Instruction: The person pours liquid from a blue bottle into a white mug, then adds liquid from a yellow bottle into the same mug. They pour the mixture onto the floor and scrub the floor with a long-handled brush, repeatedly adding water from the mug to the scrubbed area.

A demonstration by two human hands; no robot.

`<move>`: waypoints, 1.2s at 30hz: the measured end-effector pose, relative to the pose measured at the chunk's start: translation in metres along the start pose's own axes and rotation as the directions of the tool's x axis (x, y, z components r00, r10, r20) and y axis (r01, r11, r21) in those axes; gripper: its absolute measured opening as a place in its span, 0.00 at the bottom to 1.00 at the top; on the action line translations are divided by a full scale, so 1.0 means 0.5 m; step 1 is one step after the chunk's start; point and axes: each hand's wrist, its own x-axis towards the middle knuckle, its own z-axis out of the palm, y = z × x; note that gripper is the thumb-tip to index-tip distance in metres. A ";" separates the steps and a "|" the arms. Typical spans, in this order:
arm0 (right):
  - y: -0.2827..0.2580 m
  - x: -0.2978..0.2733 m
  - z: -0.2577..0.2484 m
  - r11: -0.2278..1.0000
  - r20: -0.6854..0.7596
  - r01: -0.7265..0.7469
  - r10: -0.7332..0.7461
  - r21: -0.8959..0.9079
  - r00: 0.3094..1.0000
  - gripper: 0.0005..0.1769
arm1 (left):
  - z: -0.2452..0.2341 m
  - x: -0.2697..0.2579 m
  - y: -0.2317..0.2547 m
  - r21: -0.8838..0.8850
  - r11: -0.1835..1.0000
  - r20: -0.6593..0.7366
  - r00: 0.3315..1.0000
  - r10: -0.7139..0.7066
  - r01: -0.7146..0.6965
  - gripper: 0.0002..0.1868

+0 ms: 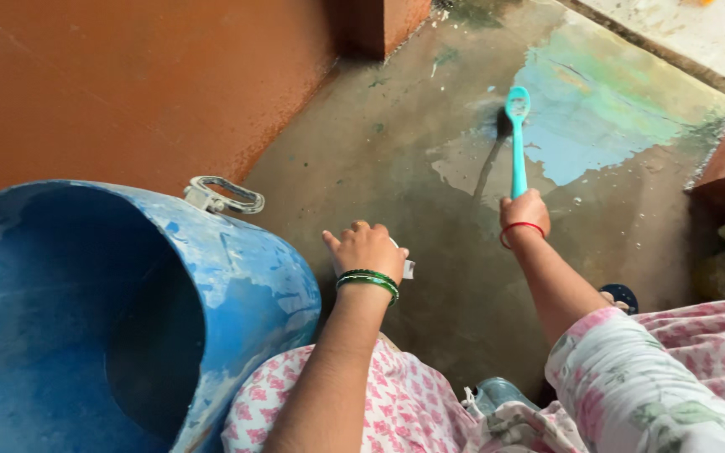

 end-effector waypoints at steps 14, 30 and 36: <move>-0.243 -0.127 0.161 0.859 0.289 0.491 -0.438 -0.144 0.851 0.12 | -0.061 -0.015 0.007 -0.035 0.997 -0.094 0.993 -0.078 0.075 0.30; -0.408 -0.146 0.188 0.596 0.442 0.779 -0.657 -0.193 0.611 0.10 | -0.111 -0.012 -0.014 -0.097 0.990 -0.334 0.934 -0.128 0.101 0.28; -0.356 0.022 0.074 0.877 0.154 0.440 -0.415 -0.193 0.897 0.09 | -0.115 -0.024 -0.002 -0.122 0.991 -0.326 0.940 -0.096 0.059 0.30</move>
